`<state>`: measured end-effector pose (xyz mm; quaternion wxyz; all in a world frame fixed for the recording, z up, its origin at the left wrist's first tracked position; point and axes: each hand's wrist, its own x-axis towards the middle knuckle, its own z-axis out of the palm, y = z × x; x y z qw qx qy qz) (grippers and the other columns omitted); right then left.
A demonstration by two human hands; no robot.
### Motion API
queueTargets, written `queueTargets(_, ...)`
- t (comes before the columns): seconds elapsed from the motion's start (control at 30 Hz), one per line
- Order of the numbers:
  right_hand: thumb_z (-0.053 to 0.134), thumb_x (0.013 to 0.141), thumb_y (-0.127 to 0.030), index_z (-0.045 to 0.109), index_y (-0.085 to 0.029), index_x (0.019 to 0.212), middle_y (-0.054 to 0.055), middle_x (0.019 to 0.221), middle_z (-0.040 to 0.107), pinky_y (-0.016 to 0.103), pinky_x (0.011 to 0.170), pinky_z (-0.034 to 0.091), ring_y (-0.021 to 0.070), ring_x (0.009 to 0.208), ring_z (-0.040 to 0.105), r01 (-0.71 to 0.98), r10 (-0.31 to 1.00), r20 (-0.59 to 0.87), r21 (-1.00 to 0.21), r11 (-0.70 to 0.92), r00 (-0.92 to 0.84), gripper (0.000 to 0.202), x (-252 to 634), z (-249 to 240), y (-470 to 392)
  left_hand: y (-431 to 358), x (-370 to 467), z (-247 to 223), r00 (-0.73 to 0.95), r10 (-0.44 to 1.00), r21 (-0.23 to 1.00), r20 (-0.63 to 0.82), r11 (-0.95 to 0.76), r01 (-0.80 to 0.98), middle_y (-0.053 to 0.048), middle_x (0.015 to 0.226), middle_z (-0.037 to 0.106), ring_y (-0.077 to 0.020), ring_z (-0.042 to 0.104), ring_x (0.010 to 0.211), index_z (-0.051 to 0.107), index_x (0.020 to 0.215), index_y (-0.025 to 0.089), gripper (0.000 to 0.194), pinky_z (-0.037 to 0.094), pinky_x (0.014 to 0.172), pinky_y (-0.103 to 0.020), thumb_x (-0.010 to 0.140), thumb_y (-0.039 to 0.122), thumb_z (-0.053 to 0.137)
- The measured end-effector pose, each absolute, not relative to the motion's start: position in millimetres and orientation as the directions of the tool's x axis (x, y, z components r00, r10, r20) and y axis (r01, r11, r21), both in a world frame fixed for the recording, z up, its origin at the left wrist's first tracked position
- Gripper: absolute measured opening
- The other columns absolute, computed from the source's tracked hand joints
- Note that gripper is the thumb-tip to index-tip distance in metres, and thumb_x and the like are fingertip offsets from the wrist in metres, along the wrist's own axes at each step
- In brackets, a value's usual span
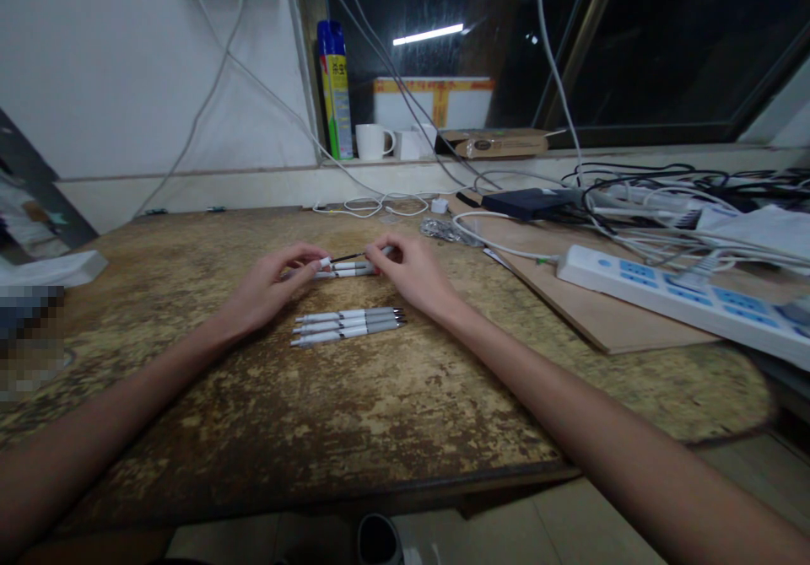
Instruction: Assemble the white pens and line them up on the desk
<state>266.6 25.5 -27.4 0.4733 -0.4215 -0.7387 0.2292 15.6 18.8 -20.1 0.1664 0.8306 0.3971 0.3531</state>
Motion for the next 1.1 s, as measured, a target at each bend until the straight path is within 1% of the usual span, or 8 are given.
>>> queueTargets(0.07,0.063,0.093,-0.041,0.071,-0.019,0.086,0.006,0.082,0.072,0.034,0.074,0.047,0.0198,0.076,0.064,0.420,0.831,0.517,-0.721,0.551,-0.203,0.025,264,-28,23,16,18,-18,0.445,0.773,0.537,0.453,-0.634,0.556,-0.005,0.118,0.073,-0.0226,0.066,0.107,0.070,0.118,0.024,0.030,0.050,0.096,-0.039,0.102,0.042,0.053)
queueTargets(0.2,0.062,0.093,-0.041,0.072,-0.019,0.090,0.006,0.086,0.073,0.034,0.074,0.049,0.0200,0.077,0.065,0.381,0.832,0.502,-0.740,0.554,-0.235,0.024,263,-29,22,11,21,-15,0.459,0.757,0.495,0.466,-0.652,0.574,-0.004,0.118,0.073,-0.0218,0.066,0.107,0.071,0.117,0.024,0.026,0.050,0.095,-0.037,0.100,0.039,0.058)
queueTargets(0.37,0.060,0.094,-0.044,0.071,-0.019,0.085,0.006,0.080,0.073,0.034,0.072,0.048,0.0194,0.073,0.064,0.389,0.845,0.445,-0.751,0.533,-0.297,0.029,265,-30,24,10,19,-14,0.459,0.753,0.476,0.471,-0.656,0.586,-0.003,0.116,0.074,-0.0214,0.066,0.104,0.071,0.115,0.025,0.023,0.049,0.092,-0.037,0.099,0.037,0.060)
queueTargets(0.5,0.059,0.094,-0.046,0.071,-0.019,0.083,0.006,0.080,0.073,0.034,0.075,0.049,0.0196,0.075,0.065,0.356,0.856,0.418,-0.784,0.508,-0.303,0.031,265,-32,27,12,19,-15,0.464,0.749,0.470,0.473,-0.660,0.585,-0.003,0.116,0.073,-0.0209,0.065,0.102,0.071,0.116,0.026,0.023,0.049,0.090,-0.036,0.099,0.036,0.060)
queueTargets(0.63,0.053,0.097,-0.045,0.071,-0.018,0.084,0.008,0.088,0.075,0.035,0.081,0.052,0.0200,0.080,0.066,0.252,0.894,0.373,-0.866,0.432,-0.249,0.035,265,-34,31,12,20,-15,0.448,0.757,0.462,0.476,-0.648,0.605,-0.004,0.115,0.074,-0.0208,0.065,0.100,0.071,0.117,0.026,0.024,0.049,0.089,-0.036,0.100,0.037,0.059)
queueTargets(0.77,0.059,0.089,-0.028,0.070,-0.020,0.087,0.005,0.084,0.073,0.037,0.089,0.052,0.0204,0.085,0.068,0.194,0.920,0.372,-0.900,0.390,-0.120,0.014,267,-32,34,15,17,-17,0.430,0.761,0.453,0.485,-0.640,0.620,-0.005,0.112,0.074,-0.0213,0.066,0.097,0.071,0.116,0.025,0.027,0.049,0.088,-0.037,0.101,0.042,0.057)
queueTargets(0.83,0.061,0.086,-0.024,0.070,-0.021,0.090,0.004,0.085,0.072,0.038,0.093,0.052,0.0201,0.087,0.068,0.161,0.921,0.381,-0.907,0.389,-0.079,0.010,269,-29,33,16,16,-18,0.423,0.766,0.458,0.484,-0.634,0.624,-0.005,0.111,0.074,-0.0216,0.066,0.096,0.071,0.116,0.025,0.029,0.049,0.088,-0.038,0.101,0.044,0.056)
queueTargets(1.1,0.063,0.084,-0.023,0.070,-0.020,0.089,0.004,0.090,0.071,0.039,0.096,0.051,0.0192,0.089,0.068,0.097,0.929,0.361,-0.925,0.367,-0.076,0.010,265,-24,27,16,16,-18,0.420,0.770,0.470,0.481,-0.631,0.618,-0.004,0.111,0.075,-0.0216,0.066,0.096,0.072,0.115,0.024,0.028,0.050,0.091,-0.038,0.100,0.043,0.057)
